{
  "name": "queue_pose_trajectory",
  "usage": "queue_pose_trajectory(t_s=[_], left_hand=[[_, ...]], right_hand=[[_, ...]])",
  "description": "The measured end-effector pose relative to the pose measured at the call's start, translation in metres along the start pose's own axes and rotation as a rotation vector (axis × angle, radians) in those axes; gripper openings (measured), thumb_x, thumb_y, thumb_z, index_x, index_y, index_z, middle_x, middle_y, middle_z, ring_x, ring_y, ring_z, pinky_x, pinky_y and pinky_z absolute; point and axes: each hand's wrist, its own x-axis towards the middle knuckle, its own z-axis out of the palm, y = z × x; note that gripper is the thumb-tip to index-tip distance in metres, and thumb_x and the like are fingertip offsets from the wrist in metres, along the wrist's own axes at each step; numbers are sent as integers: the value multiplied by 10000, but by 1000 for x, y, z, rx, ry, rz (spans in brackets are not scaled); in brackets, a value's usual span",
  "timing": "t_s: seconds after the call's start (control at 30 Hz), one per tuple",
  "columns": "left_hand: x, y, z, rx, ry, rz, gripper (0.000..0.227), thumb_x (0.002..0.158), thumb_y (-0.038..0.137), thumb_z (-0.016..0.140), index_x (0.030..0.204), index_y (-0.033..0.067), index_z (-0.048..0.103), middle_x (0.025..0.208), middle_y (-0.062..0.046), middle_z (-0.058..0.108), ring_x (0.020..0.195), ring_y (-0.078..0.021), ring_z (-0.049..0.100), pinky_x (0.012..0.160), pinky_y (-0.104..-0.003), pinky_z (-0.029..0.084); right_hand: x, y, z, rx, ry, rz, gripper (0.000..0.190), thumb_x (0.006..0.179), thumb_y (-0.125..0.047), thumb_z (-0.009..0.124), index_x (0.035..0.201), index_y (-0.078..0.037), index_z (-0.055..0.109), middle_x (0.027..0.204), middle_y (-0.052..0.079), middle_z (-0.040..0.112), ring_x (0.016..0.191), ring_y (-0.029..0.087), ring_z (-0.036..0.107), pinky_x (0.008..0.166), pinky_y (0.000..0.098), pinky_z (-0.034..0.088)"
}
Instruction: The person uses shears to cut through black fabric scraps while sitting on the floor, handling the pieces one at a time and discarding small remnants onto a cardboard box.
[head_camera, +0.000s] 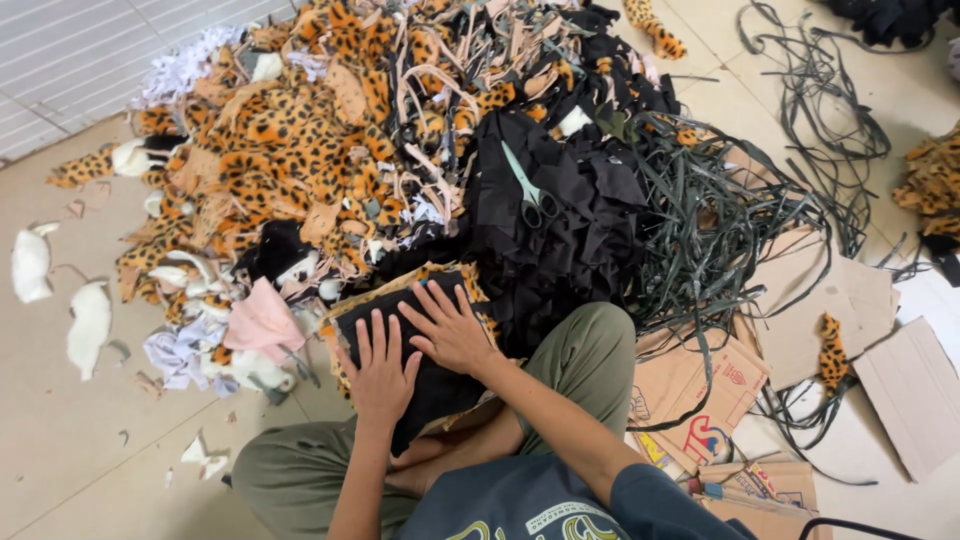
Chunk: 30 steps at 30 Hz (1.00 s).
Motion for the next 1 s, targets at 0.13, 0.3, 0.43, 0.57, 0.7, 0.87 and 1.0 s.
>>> queue_pose_trajectory(t_s=[0.13,0.3,0.43,0.57,0.7,0.87,1.0], left_hand=[[-1,0,3,-7,17,0,721,1017,639,296,1577,201,413,1674,-99,331,1557,-316,240,1212,-652,45],[7,-4,-5,-64,-5,-13,718,1049,614,236,1592,165,376,1687,-139,290,1567,-351,200,1171,-703,-18],[41,6,-36,-185,-114,-64,701,1071,579,273,1586,110,359,1700,-169,226,1574,-355,157,1187,-664,-33],[98,34,-52,-766,-308,-243,658,1096,506,316,1593,76,309,1670,-178,211,1536,-371,181,1200,-609,95],[140,61,-30,-1299,-508,-598,654,1067,616,297,1598,235,305,1573,-55,442,1462,-284,391,1192,-495,307],[185,84,-72,-1838,-547,-695,625,1126,386,316,1582,-21,185,1550,-271,371,1462,-437,341,1203,-559,312],[188,92,15,-2064,-392,-1016,544,1042,287,611,1470,9,423,1325,-173,630,1208,-321,641,1027,-480,531]], right_hand=[[1,4,3,24,21,6,609,1053,-589,293,1606,-337,342,1694,84,269,1562,298,224,1225,570,104],[51,71,-39,72,369,165,348,892,-329,701,1237,-291,687,1287,65,623,1119,321,640,824,479,565],[75,127,-65,-25,277,642,402,860,-267,770,1200,-173,579,1126,69,550,941,350,652,722,491,580],[85,154,-54,17,147,761,438,874,-232,765,1203,-146,490,922,-12,618,886,262,680,730,443,574],[89,145,-62,395,86,910,344,857,-247,701,1173,-212,567,862,-64,703,865,208,706,741,423,572],[77,93,-119,463,17,765,178,884,-231,634,1041,-273,708,919,8,645,951,274,678,848,451,570],[57,64,-143,627,-73,721,200,861,-209,637,988,-306,758,918,-3,652,929,235,688,836,414,569]])
